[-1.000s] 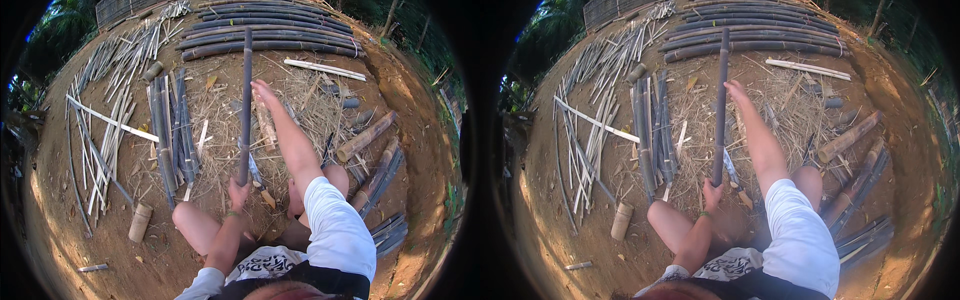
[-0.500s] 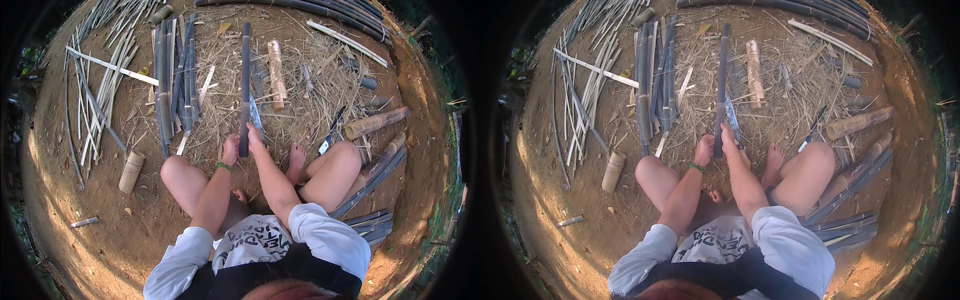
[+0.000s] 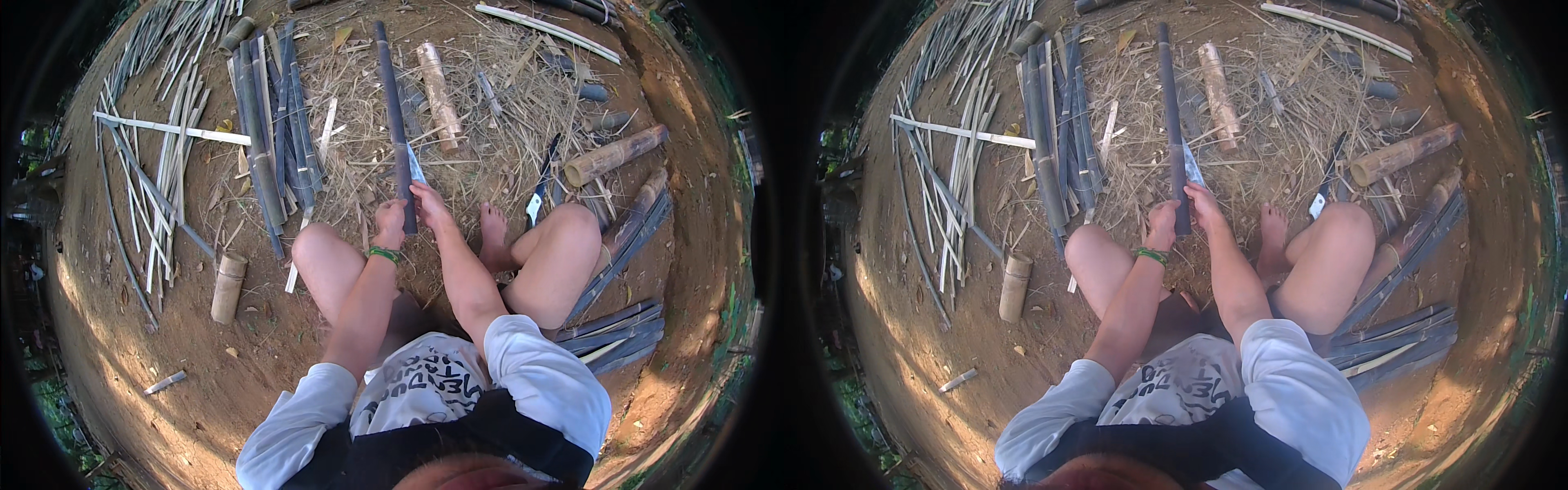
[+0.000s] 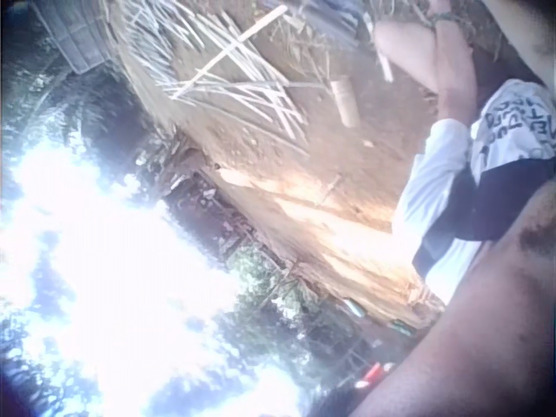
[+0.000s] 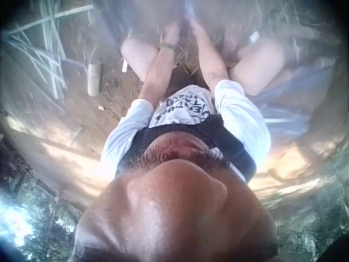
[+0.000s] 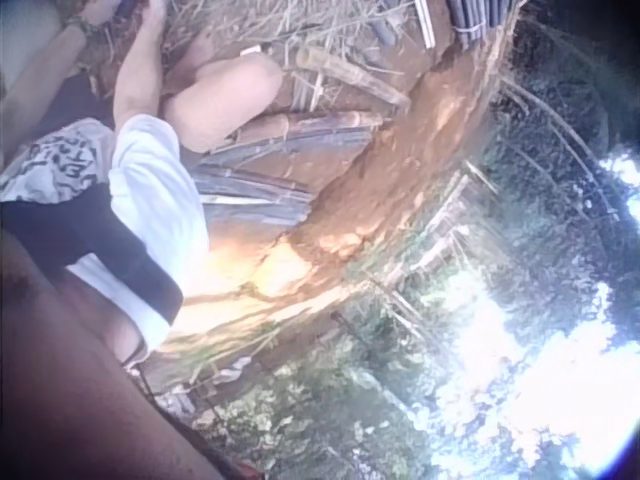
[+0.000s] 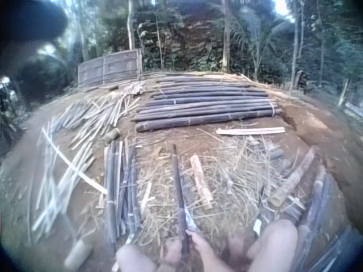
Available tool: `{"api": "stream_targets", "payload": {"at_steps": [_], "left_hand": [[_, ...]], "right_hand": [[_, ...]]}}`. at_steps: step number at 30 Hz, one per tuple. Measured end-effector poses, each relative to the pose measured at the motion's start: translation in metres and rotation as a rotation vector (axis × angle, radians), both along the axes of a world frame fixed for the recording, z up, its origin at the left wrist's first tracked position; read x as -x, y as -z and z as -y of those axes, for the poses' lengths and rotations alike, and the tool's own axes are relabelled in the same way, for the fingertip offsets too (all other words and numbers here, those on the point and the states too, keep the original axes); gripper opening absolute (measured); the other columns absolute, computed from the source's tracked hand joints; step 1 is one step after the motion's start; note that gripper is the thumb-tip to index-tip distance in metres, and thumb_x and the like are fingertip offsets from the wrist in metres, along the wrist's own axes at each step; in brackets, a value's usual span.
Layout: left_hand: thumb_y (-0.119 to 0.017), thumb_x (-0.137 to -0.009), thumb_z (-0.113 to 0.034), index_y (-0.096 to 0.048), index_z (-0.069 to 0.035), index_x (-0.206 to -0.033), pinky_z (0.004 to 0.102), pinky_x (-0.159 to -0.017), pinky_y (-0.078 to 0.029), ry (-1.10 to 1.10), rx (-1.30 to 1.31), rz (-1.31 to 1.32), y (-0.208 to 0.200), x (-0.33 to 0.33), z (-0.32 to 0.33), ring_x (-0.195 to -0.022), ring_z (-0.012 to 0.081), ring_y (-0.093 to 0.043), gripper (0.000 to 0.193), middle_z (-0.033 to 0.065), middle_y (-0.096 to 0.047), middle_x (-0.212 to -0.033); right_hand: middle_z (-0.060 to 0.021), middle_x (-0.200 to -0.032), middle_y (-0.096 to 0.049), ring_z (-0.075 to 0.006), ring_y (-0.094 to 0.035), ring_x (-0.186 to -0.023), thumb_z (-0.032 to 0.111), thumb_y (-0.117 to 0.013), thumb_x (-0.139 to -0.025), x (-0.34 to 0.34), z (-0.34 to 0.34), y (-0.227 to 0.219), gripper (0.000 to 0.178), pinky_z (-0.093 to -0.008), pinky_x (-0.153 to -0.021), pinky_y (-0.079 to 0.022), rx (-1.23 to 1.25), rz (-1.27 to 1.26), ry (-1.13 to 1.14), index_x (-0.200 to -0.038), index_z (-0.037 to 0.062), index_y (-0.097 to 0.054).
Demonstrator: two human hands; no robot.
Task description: The person holds a bamboo strip and shaves the edges with a large knife, then selects a bamboo pole from a pile and begins to strip the bark.
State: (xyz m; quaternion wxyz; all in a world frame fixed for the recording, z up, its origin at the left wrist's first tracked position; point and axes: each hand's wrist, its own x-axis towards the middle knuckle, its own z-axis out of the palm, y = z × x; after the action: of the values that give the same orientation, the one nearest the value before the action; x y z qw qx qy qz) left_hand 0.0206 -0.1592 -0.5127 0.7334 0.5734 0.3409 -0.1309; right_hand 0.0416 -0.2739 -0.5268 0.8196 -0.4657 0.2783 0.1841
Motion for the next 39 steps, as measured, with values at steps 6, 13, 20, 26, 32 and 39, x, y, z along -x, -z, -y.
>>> {"api": "stream_targets", "payload": {"at_steps": [6,13,20,26,32,39], "left_hand": [[-0.067,-0.086,-0.005,-0.064,0.003,-0.096,0.0347,-0.063,-0.053,0.099,0.275,0.058,-0.033,0.013,0.091,-0.069,0.0194,-0.064,0.014,0.0085,-0.066,-0.084],[-0.066,-0.088,-0.005,-0.064,0.007,-0.103,0.0310,-0.066,-0.053,-0.073,0.082,0.050,-0.047,0.007,0.044,-0.075,0.0178,-0.065,0.019,0.0109,-0.069,-0.088],[-0.068,-0.091,-0.010,-0.061,0.006,-0.115,0.0282,-0.068,-0.053,0.011,0.031,0.248,-0.100,0.016,0.007,-0.081,0.0165,-0.066,0.029,0.0099,-0.067,-0.096],[-0.065,-0.094,-0.008,-0.051,0.009,-0.127,0.0268,-0.074,-0.054,0.084,0.138,0.320,-0.190,0.056,-0.038,-0.087,0.0157,-0.065,0.040,0.0105,-0.066,-0.105],[-0.050,-0.087,-0.008,-0.043,0.002,-0.141,0.0376,-0.089,-0.053,0.129,0.431,0.580,-0.259,0.086,-0.079,-0.103,0.0264,-0.064,0.056,0.0234,-0.057,-0.129],[-0.061,-0.092,-0.005,-0.049,0.003,-0.138,0.0310,-0.080,-0.056,0.002,-0.212,1.124,-0.331,0.013,-0.064,-0.092,0.0226,-0.066,0.048,0.0200,-0.065,-0.114]], "right_hand": [[-0.0130,-0.115,-0.067,-0.0327,-0.062,-0.104,0.032,-0.060,-0.090,0.036,0.109,0.080,0.041,-0.0465,-0.091,-0.047,0.868,0.013,0.049,-0.126,0.0119,-0.064],[-0.0164,-0.127,-0.045,-0.0390,-0.047,-0.122,0.017,-0.071,-0.079,0.142,0.015,0.026,0.052,-0.0523,-0.098,-0.044,1.515,-0.059,-0.273,-0.125,0.0050,-0.050],[-0.0174,-0.121,-0.049,-0.0384,-0.051,-0.116,0.015,-0.076,-0.074,0.126,0.021,0.030,0.062,-0.0484,-0.099,-0.044,1.613,0.122,-0.333,-0.128,0.0067,-0.046],[-0.0207,-0.124,-0.048,-0.0401,-0.051,-0.120,0.009,-0.073,-0.076,0.089,0.037,0.062,0.067,-0.0493,-0.093,-0.050,1.491,0.180,-0.459,-0.134,0.0057,-0.039],[-0.0252,-0.131,-0.045,-0.0427,-0.052,-0.121,0.010,-0.073,-0.077,0.065,0.031,0.032,0.069,-0.0484,-0.098,-0.048,1.423,-0.003,-0.594,-0.135,0.0041,-0.037],[-0.0310,-0.126,-0.055,-0.0426,-0.056,-0.119,0.028,-0.069,-0.076,0.048,0.007,0.004,0.072,-0.0464,-0.101,-0.046,1.070,-0.139,-0.566,-0.132,-0.0075,-0.041]]}}
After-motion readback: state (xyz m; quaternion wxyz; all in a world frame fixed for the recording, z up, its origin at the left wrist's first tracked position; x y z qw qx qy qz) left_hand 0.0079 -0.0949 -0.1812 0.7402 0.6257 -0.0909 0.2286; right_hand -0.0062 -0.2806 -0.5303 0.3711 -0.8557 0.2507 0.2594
